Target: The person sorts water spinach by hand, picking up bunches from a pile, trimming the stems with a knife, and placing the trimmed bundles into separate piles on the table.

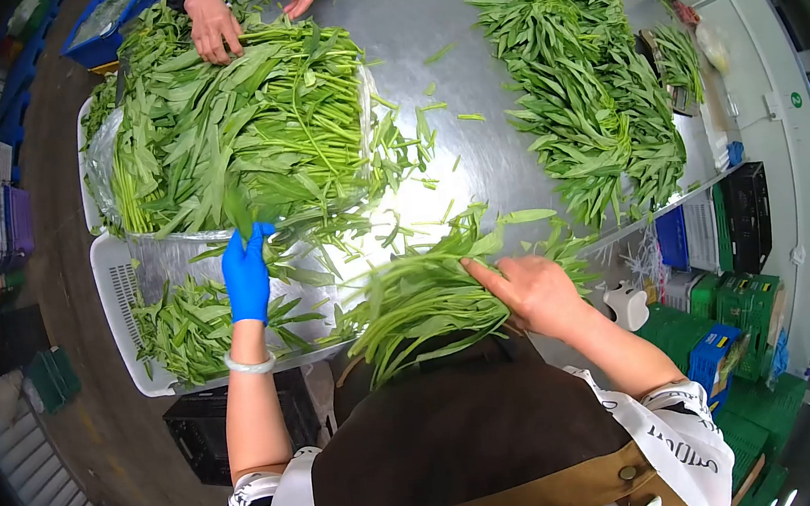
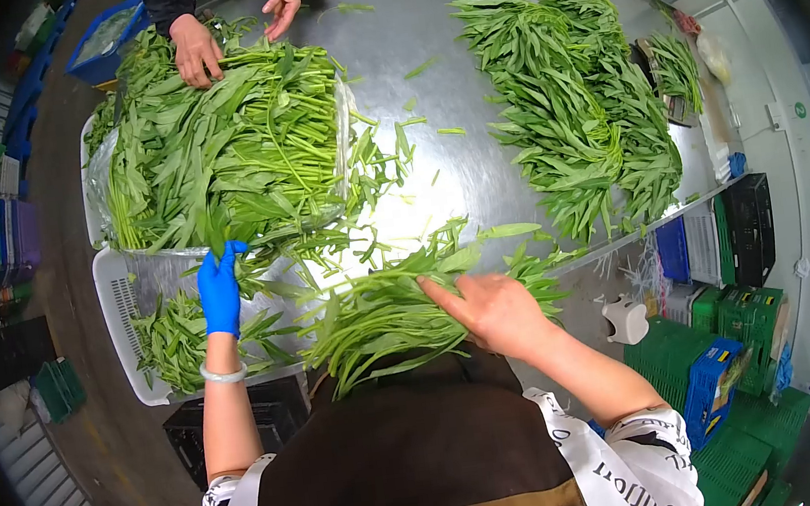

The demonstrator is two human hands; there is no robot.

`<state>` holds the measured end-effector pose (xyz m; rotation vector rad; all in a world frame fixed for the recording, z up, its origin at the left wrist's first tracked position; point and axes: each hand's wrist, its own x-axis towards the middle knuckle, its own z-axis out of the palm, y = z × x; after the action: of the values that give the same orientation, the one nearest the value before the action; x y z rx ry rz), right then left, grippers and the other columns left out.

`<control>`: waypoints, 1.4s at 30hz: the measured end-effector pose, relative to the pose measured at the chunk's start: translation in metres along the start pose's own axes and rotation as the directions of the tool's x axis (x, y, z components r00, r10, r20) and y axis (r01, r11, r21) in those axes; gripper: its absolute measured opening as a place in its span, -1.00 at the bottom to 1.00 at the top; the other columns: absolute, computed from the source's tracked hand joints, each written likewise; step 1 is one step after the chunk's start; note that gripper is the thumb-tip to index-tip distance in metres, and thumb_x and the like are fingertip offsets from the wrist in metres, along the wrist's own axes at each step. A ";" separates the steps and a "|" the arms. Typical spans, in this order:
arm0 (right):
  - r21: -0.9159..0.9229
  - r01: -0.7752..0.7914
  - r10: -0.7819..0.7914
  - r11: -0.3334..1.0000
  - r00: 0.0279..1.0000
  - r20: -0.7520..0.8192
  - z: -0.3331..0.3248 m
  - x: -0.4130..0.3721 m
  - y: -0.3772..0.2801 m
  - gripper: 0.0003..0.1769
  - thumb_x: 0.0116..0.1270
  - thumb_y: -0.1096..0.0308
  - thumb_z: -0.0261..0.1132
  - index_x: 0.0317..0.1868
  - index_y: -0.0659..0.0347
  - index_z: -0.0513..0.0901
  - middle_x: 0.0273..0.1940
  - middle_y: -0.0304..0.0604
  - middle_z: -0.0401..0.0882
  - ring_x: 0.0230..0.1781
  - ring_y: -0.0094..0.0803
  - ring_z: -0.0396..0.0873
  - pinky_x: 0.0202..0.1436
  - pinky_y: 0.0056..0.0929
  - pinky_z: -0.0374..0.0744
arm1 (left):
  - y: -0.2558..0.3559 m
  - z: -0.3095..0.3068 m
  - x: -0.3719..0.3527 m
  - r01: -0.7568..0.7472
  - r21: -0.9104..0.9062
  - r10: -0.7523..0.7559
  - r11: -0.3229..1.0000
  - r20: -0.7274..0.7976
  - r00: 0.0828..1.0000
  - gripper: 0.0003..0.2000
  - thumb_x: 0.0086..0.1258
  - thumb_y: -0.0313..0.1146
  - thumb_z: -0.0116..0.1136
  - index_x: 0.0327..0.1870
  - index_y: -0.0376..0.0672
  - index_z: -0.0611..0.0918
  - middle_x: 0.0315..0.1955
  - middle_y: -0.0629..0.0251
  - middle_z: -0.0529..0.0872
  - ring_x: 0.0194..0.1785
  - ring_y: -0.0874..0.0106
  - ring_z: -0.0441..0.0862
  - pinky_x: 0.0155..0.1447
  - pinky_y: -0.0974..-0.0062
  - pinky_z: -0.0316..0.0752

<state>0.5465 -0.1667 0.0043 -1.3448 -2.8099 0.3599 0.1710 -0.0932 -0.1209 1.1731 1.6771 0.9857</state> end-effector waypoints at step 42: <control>0.089 0.079 -0.083 0.993 0.996 0.033 -0.005 0.023 -0.019 -0.03 -0.24 0.57 0.34 0.36 0.04 0.35 -0.26 -0.10 0.49 -0.40 -0.17 0.50 -0.32 -0.24 0.49 | 0.091 0.017 -0.085 0.433 -0.109 -0.224 0.895 0.729 0.647 -0.66 0.27 -0.46 0.25 0.08 -0.30 0.57 -0.19 0.33 0.67 -0.15 0.53 0.57 -0.03 0.53 0.47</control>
<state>0.5178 -0.1591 0.0108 -1.2159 -2.8308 0.5051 0.2315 -0.1496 -0.0259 0.8428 1.0262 0.4145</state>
